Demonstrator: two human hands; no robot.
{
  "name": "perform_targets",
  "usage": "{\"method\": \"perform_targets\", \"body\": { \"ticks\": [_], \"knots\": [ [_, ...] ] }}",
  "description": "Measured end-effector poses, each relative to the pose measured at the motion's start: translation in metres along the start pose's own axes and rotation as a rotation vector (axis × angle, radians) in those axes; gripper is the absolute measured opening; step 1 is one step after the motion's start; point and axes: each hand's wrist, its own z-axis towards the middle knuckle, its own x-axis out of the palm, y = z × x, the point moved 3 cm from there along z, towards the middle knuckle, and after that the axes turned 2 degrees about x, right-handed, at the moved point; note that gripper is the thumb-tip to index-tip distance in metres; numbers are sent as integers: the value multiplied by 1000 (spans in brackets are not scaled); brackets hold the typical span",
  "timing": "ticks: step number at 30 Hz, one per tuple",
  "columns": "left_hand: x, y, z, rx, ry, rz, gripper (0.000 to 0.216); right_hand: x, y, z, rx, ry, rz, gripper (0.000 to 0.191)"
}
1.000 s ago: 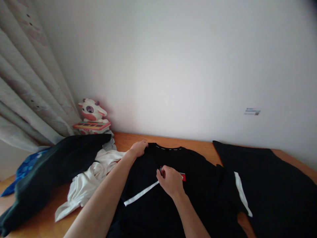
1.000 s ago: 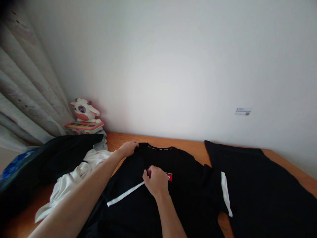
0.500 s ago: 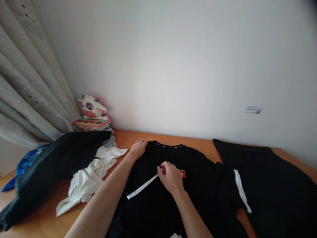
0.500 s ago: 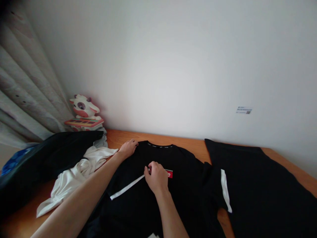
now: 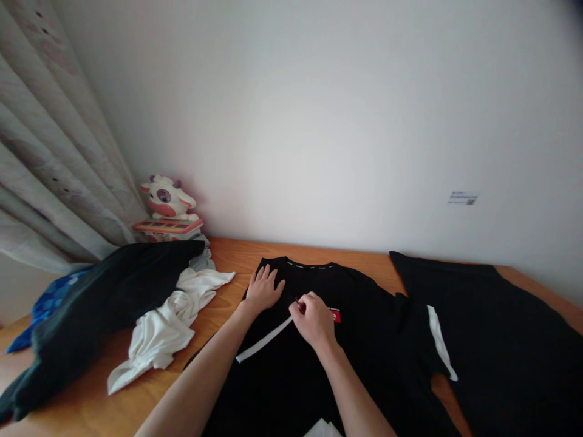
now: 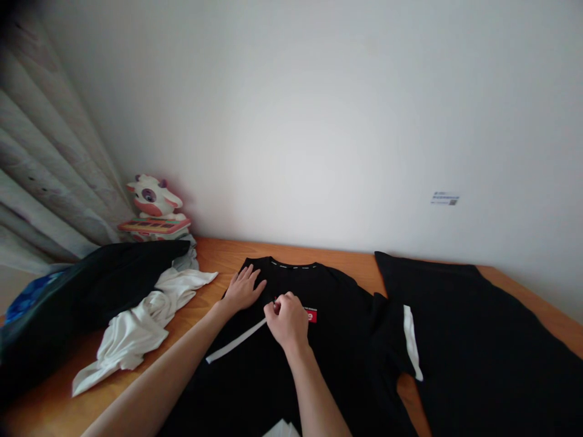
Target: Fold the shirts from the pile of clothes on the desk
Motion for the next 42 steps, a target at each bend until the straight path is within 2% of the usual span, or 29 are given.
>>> {"method": "perform_targets", "body": {
  "ticks": [5, 10, 13, 20, 23, 24, 27, 37, 42],
  "knots": [
    [1, -2, -3, -26, -27, -30, 59, 2, -2, -1, -8, -15, -21, 24],
    [-13, -3, -14, -21, -159, -12, 41, -1, -1, -1, -2, 3, -76, 30],
    [-9, -5, -18, 19, -120, 2, 40, -2, 0, -1, -18, -4, -120, 29],
    [7, -18, -26, 103, -9, 96, 56, 1, -1, -1, -41, -20, -153, 28],
    [5, -21, -29, 127, 15, 172, 60, 2, -4, -2, -36, -66, -130, 12],
    [4, -21, -29, 127, 14, 180, 60, 2, -4, -2, -40, -84, -115, 4],
    [1, -21, -29, 128, -1, 170, 60, 4, -6, -3, -76, -92, -81, 14],
    [1, -21, -29, 140, 33, 128, 63, 7, -8, -5, -115, -74, -93, 6],
    [-2, -22, -31, 120, -35, 73, 60, 7, -7, -6, -119, -67, -106, 6]
  ]
}}
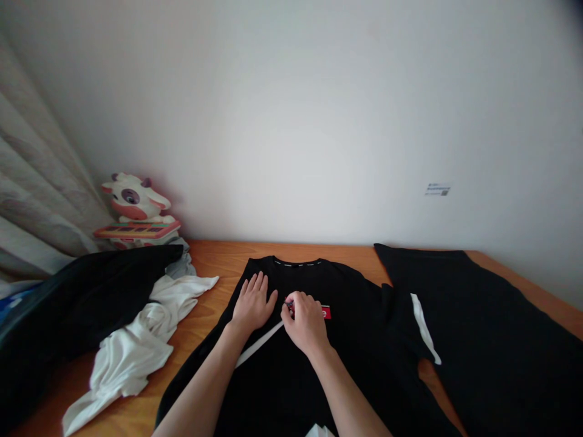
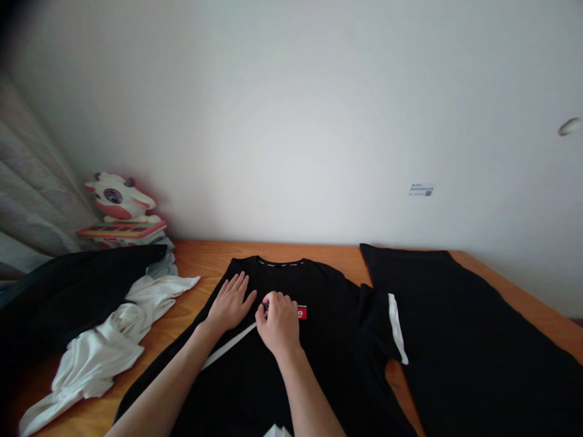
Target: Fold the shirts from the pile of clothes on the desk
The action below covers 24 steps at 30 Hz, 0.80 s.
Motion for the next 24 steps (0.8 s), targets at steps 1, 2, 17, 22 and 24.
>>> {"method": "perform_targets", "body": {
  "ticks": [1, 2, 17, 22, 24],
  "knots": [
    [-2, -1, 0, -12, -26, -12, 58, 0, 0, 0, 0, -2, 3, 7],
    [-4, -1, 0, -26, -50, -22, 56, 0, 0, 1, 4, -7, 10, 8],
    [-2, -9, -7, -7, 87, 77, 74, -2, -4, 0, 85, -44, 101, 18],
    [-3, -9, -7, -3, 75, 77, 76, 0, -7, -3, 72, -56, 108, 17],
    [-2, -8, -7, -2, 58, 66, 75, 0, -7, -3, 66, -65, 105, 17]
  ]
}}
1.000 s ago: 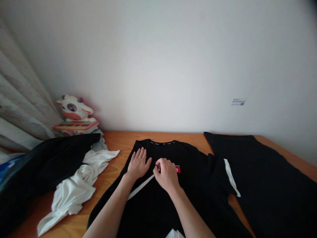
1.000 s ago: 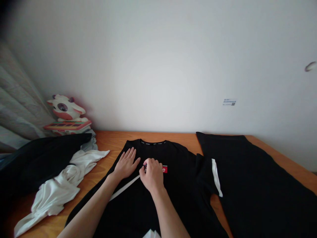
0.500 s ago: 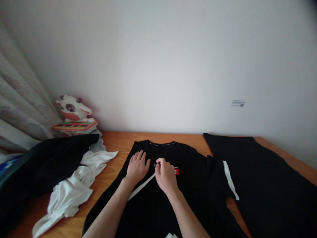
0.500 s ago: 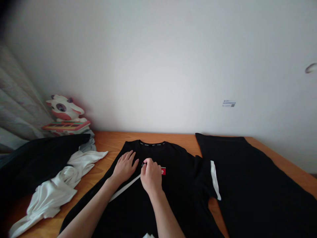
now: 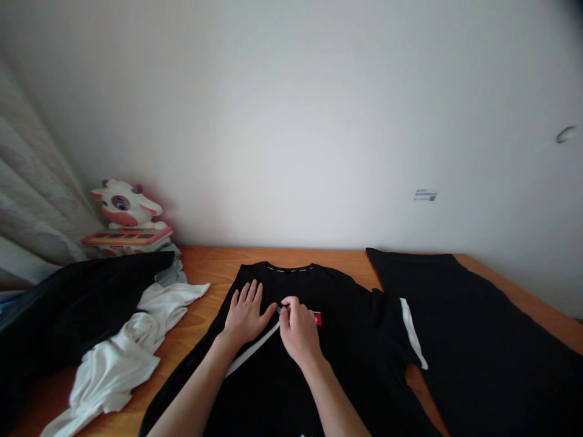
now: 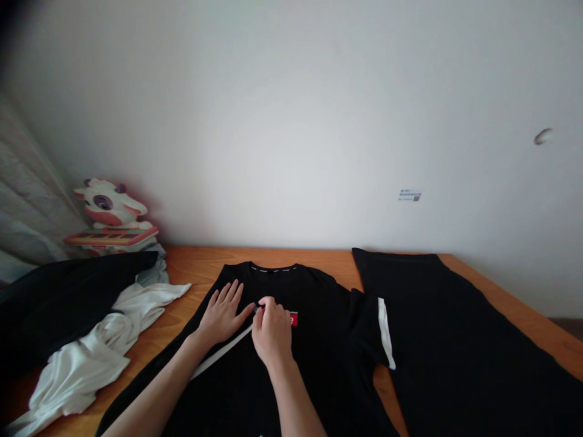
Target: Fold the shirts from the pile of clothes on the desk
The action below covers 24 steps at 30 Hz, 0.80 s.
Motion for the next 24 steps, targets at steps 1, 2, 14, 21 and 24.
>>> {"method": "perform_targets", "body": {
  "ticks": [1, 2, 14, 21, 24],
  "knots": [
    [1, 0, 0, -1, -6, -8, 75, 0, 0, 0, -2, -5, -2, 17],
    [2, 0, 1, -3, -13, -18, 74, 0, 0, 0, -3, -8, -5, 17],
    [0, 28, -19, 189, 89, -147, 55, 0, 0, 0, -16, 14, -16, 15],
    [7, 40, -49, 218, -83, -130, 55, 1, -1, 0, -50, -12, -31, 14],
    [8, 39, -49, 216, -52, -126, 56, 0, 1, -1, -54, -28, -40, 13]
  ]
}}
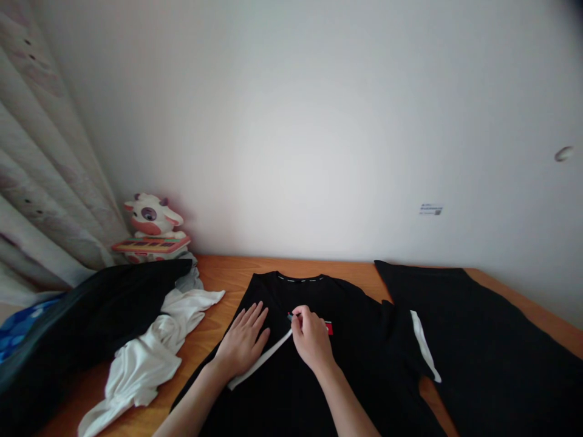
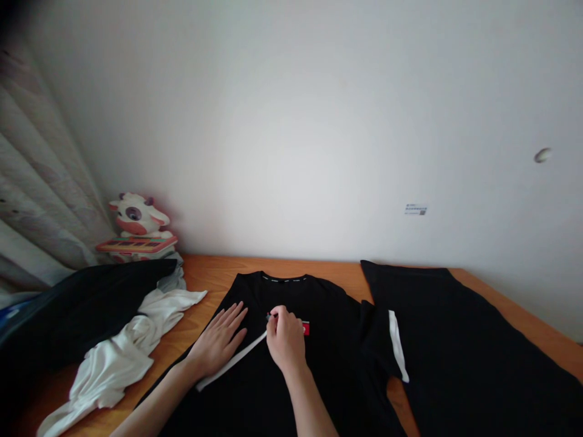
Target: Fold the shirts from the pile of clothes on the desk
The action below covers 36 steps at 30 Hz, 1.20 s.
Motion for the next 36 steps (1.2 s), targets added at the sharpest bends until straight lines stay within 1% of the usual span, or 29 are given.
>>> {"method": "perform_targets", "body": {
  "ticks": [3, 7, 10, 16, 20, 23, 30, 34, 36],
  "knots": [
    [-1, 0, 1, 3, 25, 3, 58, -2, 2, -1, -3, 7, 5, 13],
    [0, 2, 1, 11, 13, 14, 58, -6, 3, -1, 8, 25, 25, 12],
    [-1, 4, 2, 19, 28, 4, 57, -7, 4, -1, 8, 30, 35, 13],
    [-13, 6, 4, 68, 71, -45, 60, -6, 3, -1, 20, 49, 39, 13],
    [-16, 6, 5, 65, 85, -63, 60, -6, 3, -2, 17, 14, 43, 14],
    [-16, 7, 3, 75, 73, -70, 59, -8, 4, -5, 11, 1, 51, 15],
    [-16, 13, -8, 163, 3, -73, 55, -12, 10, -15, 31, -4, 67, 15],
    [-12, 17, -9, 182, -10, -73, 56, -11, 11, -16, 12, 10, 72, 15],
    [-9, 17, -6, 169, -5, -67, 55, -10, 11, -15, 20, 10, 75, 15]
  ]
}}
